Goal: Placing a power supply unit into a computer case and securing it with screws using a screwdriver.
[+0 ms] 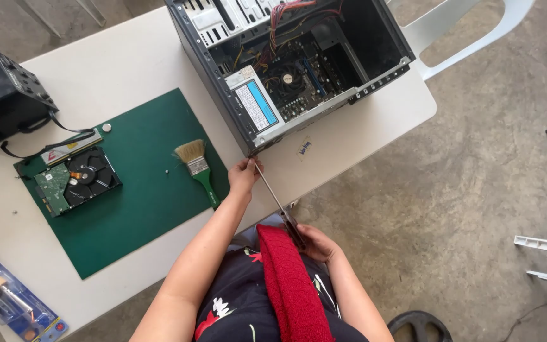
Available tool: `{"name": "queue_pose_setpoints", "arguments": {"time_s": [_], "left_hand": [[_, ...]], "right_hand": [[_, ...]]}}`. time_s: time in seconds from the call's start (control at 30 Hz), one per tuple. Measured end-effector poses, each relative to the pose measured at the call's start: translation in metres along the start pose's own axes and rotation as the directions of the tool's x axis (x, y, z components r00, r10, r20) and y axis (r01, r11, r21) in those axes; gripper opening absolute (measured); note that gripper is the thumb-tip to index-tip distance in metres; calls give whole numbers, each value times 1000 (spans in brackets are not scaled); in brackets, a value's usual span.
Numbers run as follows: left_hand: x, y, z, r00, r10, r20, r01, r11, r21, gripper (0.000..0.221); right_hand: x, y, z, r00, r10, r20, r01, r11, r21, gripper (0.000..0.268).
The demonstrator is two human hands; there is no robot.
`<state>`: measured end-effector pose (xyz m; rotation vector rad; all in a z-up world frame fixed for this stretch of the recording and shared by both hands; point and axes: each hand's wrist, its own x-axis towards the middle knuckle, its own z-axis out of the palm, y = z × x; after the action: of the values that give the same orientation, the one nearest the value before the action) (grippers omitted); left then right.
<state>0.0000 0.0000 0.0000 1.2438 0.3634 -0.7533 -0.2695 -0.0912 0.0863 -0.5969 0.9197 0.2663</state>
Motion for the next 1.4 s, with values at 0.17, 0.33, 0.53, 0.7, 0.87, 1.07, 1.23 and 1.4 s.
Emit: {"name": "queue_pose_setpoints", "arguments": {"time_s": [0.17,0.33,0.53,0.7,0.87,1.07,1.23,1.4], "left_hand": [[0,10,-10,994,-84,69,85,996,-16,34],[-10,26,-14,990,-94,101,91,995,40,36],[-5,25,-16,986,-105,128,94,992,88,36],[2,15,-20,985,-119,127,109,991,83,36],[-6,19,-22,980,-125,153,114,990,79,37],[-12,23,-15,989,-67,133,63,997,34,37],[-5,19,-17,990,-59,129,53,997,52,36],[-3,16,-16,992,-56,109,46,995,93,36]], "right_hand": [[9,5,-5,986,-161,40,165,940,-300,36],[36,38,-23,916,-384,118,375,710,-596,47],[40,44,-30,895,-425,132,379,574,-726,47],[-2,8,24,882,-470,-24,181,386,-905,52],[-2,16,22,924,-383,5,237,562,-793,50],[7,12,11,920,-386,64,290,562,-775,45],[21,22,-2,939,-334,82,296,661,-690,47],[30,25,-1,980,-173,-95,138,946,-294,51]]}}
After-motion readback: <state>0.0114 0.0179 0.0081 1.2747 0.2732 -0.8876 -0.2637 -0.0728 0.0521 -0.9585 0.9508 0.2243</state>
